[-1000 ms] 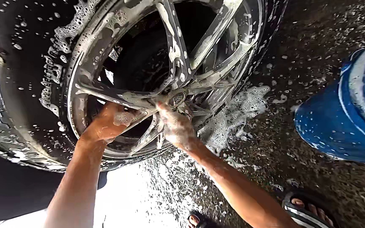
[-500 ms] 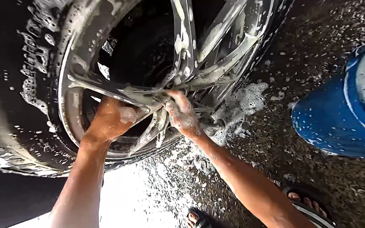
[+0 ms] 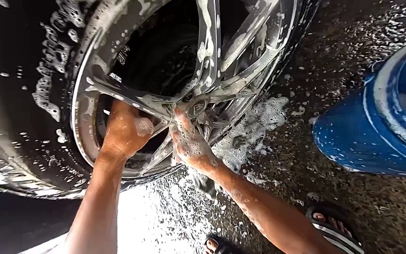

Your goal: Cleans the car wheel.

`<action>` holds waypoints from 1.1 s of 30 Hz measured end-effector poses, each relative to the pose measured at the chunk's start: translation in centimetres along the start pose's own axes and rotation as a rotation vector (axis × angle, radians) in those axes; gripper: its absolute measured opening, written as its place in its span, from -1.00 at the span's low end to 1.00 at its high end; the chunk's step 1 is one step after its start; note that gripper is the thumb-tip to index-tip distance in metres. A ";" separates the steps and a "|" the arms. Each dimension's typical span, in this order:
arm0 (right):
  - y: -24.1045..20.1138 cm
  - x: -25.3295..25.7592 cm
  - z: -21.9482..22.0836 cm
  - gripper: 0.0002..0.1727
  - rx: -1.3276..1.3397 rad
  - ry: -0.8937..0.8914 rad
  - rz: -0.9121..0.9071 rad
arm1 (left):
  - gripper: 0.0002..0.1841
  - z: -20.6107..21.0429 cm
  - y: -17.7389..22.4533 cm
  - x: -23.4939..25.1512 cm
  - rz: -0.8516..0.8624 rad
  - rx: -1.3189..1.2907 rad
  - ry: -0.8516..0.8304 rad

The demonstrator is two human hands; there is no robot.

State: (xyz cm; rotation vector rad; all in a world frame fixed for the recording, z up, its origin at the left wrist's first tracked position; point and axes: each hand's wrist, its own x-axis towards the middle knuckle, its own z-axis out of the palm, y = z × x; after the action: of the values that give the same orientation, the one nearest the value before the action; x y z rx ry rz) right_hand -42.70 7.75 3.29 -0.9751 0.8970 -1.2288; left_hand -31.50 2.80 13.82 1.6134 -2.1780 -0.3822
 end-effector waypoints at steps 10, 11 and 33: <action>0.0 -0.4 0.0 -0.38 -0.761 0.227 -0.245 | -0.71 0.6 -0.4 1.1 0.077 -0.366 0.001; -0.2 0.0 0.1 -0.37 -0.865 0.262 -0.220 | -0.72 0.5 -0.3 1.1 0.077 -0.333 -0.003; 1.7 -0.4 -2.0 -0.50 -0.531 0.295 -0.194 | -0.76 -1.1 0.0 1.0 -0.008 -0.035 -0.326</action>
State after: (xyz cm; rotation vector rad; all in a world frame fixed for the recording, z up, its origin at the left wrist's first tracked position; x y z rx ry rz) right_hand -44.07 8.01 1.01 -1.3445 1.4345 -1.3499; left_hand -31.19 1.85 14.96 1.6346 -2.3826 -0.7267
